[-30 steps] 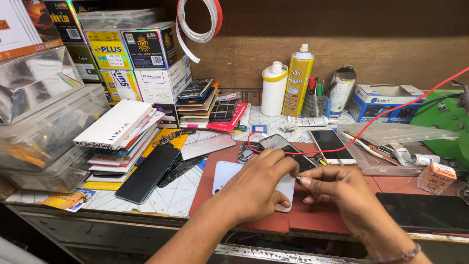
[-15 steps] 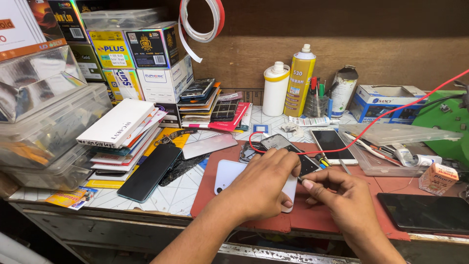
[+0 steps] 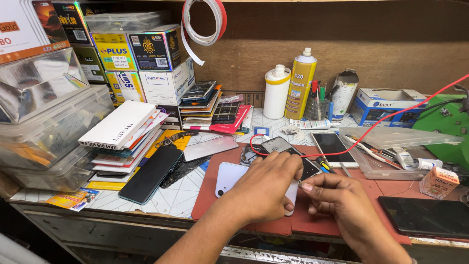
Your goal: The person removes the back cover of a smartphone, then uses a screwdriver to unscrew internal components. The person handles the phone and its parts on a cluttered workbench.
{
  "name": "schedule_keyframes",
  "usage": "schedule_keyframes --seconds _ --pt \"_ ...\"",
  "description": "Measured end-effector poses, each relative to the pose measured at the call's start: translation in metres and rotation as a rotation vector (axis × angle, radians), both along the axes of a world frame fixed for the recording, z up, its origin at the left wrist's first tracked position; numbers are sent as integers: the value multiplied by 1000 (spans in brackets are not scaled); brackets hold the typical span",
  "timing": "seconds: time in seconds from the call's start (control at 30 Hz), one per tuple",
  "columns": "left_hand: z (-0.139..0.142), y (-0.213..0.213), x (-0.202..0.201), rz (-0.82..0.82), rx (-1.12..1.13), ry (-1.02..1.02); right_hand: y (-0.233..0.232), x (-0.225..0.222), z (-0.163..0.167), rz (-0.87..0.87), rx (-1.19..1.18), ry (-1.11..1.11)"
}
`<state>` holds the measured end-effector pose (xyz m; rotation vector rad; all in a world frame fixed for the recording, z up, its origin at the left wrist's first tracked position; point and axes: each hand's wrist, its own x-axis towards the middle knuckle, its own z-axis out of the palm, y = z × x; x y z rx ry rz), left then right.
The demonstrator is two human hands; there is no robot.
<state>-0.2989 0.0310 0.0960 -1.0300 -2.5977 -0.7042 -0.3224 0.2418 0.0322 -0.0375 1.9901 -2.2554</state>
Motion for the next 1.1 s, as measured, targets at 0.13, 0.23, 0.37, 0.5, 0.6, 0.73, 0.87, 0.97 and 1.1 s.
schedule_keyframes --seconds 0.13,0.23,0.37,0.5,0.6,0.73,0.87,0.97,1.1 --pt "1 1 2 6 -18 3 4 -10 3 40 -86 -134" --pt "3 4 0 9 -38 -15 8 -16 3 73 -124 -216" --pt "-1 2 -1 1 -61 -10 11 -22 2 141 -133 -279" --pt "-4 -1 -6 -62 -70 37 13 -23 1 125 -137 -270" --pt "-2 -2 -9 -90 -103 -17 13 -23 0 116 -132 -265" --pt "5 -2 -16 -95 -189 -115 11 -22 2 104 -131 -244" --pt "7 1 -15 -76 -205 -126 7 -11 7 87 -23 -171" --pt "7 3 -14 -64 -202 -125 -1 3 10 -14 145 -67" --pt "7 6 -16 -44 -234 -140 -7 8 14 -37 196 -30"
